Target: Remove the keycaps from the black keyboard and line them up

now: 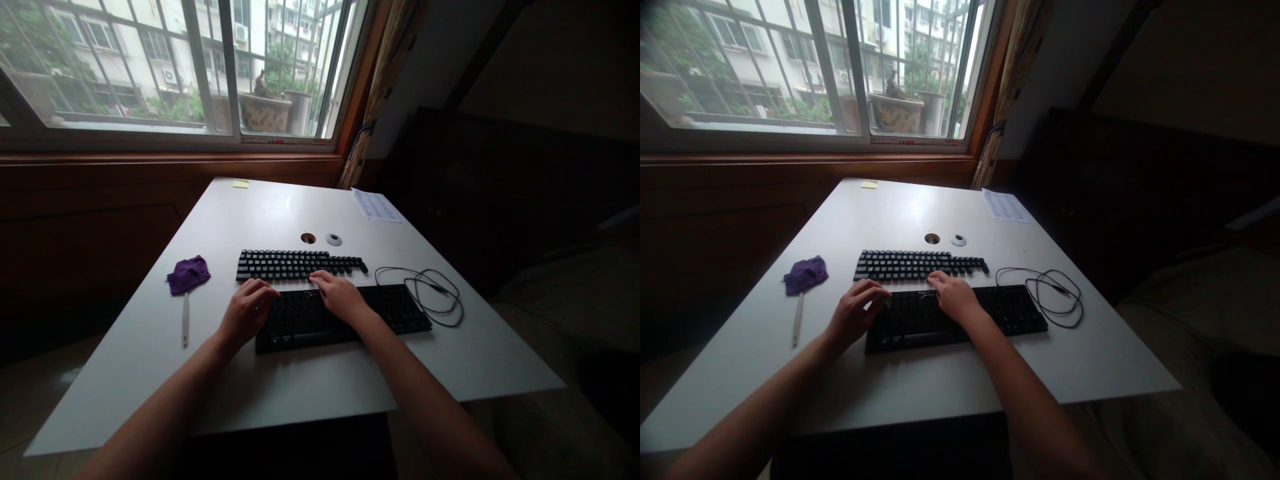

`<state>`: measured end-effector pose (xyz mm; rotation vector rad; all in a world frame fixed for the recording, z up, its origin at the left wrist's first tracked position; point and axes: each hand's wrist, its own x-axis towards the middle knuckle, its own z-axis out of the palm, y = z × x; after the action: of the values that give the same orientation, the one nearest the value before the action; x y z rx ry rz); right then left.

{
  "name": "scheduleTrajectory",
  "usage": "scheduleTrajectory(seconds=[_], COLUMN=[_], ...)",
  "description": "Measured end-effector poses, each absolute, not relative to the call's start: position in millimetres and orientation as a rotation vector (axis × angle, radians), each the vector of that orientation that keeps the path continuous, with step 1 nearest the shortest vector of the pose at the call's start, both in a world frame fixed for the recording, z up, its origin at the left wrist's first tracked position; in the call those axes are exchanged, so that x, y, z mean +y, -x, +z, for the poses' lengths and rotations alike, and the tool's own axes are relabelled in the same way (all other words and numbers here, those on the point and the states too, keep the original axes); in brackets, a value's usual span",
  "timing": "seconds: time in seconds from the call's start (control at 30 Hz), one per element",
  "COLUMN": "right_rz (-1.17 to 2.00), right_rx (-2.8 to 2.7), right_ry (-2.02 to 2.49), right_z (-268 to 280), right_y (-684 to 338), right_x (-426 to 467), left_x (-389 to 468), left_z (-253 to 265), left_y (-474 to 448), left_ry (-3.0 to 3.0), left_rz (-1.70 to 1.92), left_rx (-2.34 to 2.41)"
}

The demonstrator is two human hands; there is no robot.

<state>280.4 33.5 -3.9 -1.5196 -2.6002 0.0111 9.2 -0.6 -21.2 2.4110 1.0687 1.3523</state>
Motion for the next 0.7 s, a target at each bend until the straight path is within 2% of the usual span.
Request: scheduleTrajectory(seconds=[0.7], right_rz=[-0.017], right_rx=[-2.570], right_ry=[1.645], right_z=[-2.5], right_y=[-272.3], right_x=[33.8], left_x=[-3.4], left_z=[-18.5], left_y=[-9.0], left_ry=[-2.374], left_rz=[1.340], left_rx=[1.057])
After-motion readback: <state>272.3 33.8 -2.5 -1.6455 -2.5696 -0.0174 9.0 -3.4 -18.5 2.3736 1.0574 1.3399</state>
